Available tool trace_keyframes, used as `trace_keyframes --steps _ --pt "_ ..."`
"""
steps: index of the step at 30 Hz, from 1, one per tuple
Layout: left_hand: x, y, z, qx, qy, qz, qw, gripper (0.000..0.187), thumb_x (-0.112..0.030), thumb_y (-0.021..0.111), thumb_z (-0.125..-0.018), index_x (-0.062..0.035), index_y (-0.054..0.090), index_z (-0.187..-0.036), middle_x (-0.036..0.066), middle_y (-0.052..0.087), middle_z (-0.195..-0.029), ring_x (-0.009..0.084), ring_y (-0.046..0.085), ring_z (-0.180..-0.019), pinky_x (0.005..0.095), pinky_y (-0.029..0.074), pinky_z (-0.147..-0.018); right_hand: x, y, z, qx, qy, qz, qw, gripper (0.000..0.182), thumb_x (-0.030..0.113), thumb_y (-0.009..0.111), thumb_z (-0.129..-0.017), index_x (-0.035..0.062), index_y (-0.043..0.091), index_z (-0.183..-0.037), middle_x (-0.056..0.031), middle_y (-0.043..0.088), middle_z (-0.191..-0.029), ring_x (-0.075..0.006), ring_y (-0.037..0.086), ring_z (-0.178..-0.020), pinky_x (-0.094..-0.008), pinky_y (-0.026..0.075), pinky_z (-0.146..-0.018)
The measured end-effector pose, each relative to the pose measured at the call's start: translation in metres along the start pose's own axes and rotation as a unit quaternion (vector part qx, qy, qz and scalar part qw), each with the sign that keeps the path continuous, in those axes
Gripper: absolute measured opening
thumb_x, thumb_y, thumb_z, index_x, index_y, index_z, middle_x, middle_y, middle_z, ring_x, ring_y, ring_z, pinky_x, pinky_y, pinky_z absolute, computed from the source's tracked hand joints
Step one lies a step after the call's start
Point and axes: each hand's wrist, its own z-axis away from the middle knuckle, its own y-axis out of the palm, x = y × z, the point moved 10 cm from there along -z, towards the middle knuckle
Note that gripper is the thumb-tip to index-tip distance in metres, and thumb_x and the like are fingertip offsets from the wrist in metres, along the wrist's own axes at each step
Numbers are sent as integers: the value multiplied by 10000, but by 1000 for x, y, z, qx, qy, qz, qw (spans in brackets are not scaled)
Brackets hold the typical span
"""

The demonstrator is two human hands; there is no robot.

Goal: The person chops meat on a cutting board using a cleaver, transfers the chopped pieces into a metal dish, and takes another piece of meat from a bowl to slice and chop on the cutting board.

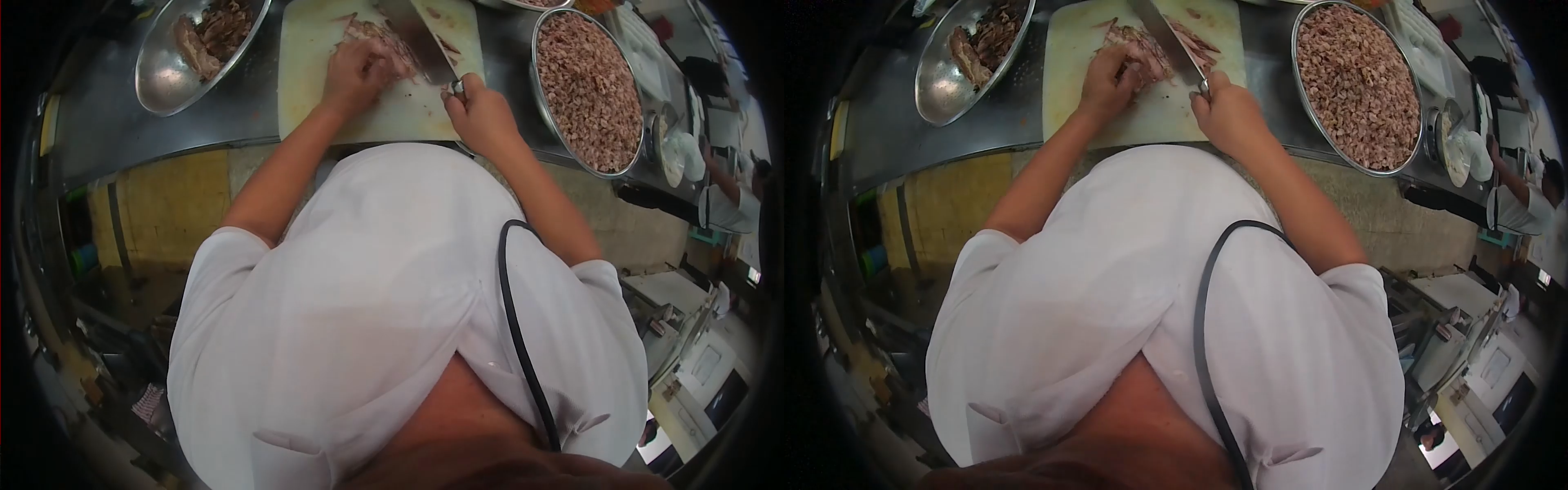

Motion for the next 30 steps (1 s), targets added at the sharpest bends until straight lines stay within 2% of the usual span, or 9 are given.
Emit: trace_keyframes --steps 2,6,8,10,18,21,23,28,30 --pt "7 -12 4 -37 -21 50 998 314 -199 683 -896 -27 681 -1159 149 678 -1236 369 603 -1165 443 454 -1034 21 -26 13 -44 -8 -30 999 292 242 649 -947 -25 533 -954 -254 657 -783 -433 664 -771 -481 509 -708" --pt "2 -20 4 -71 19 -11 997 261 -143 700 -878 -40 686 -1117 150 690 -1184 378 627 -1112 431 481 -1003 35 -29 13 -55 -14 -90 994 331 235 622 -927 -32 532 -1100 -262 707 -846 -456 693 -835 -536 541 -755" --pt "2 -3 0 -5 6 14 1000 292 -213 673 -908 -75 696 -1164 135 682 -1206 381 590 -1183 460 455 -1039 17 -5 3 -54 -15 -83 995 328 228 623 -924 -35 543 -1103 -262 709 -858 -449 696 -842 -530 544 -760" --pt "-7 5 8 -1 5 -45 999 314 -256 655 -919 -98 701 -1187 124 674 -1226 386 560 -1225 481 436 -1059 -3 37 -9 56 -4 94 994 332 227 620 -919 -43 570 -1106 -265 712 -880 -443 699 -857 -524 549 -780" --pt "-4 10 5 46 -42 -78 995 357 -346 614 -940 -140 724 -1210 98 643 -1314 411 473 -1336 533 380 -1108 -9 42 -25 42 -8 37 998 339 253 611 -931 -43 588 -1092 -256 712 -879 -452 693 -856 -534 543 -792" --pt "1 6 3 18 -16 -72 997 333 -296 616 -939 -107 718 -1194 122 662 -1267 406 524 -1280 495 409 -1090 3 21 -18 12 3 5 1000 327 260 612 -936 -35 584 -1073 -240 712 -864 -450 690 -840 -531 542 -783" --pt "10 -26 3 -113 -16 83 990 248 -224 639 -890 -63 696 -1070 150 683 -1124 393 596 -1119 488 443 -1022 17 -2 -3 -2 15 -4 1000 323 264 613 -937 -33 580 -1061 -232 712 -858 -449 688 -834 -530 541 -782" --pt "29 -33 3 -64 -86 14 994 255 -189 641 -886 -35 679 -1086 181 688 -1131 411 609 -1103 445 457 -1019 41 -31 15 -71 -11 -66 995 313 257 600 -937 -41 582 -1030 -251 714 -863 -467 690 -844 -533 542 -791" --pt "27 -19 6 -42 -87 31 995 275 -207 637 -896 -41 678 -1111 182 685 -1167 423 601 -1127 447 455 -1025 14 17 0 -6 -9 11 1000 309 246 594 -931 -45 588 -1036 -265 712 -870 -468 692 -847 -533 546 -793"
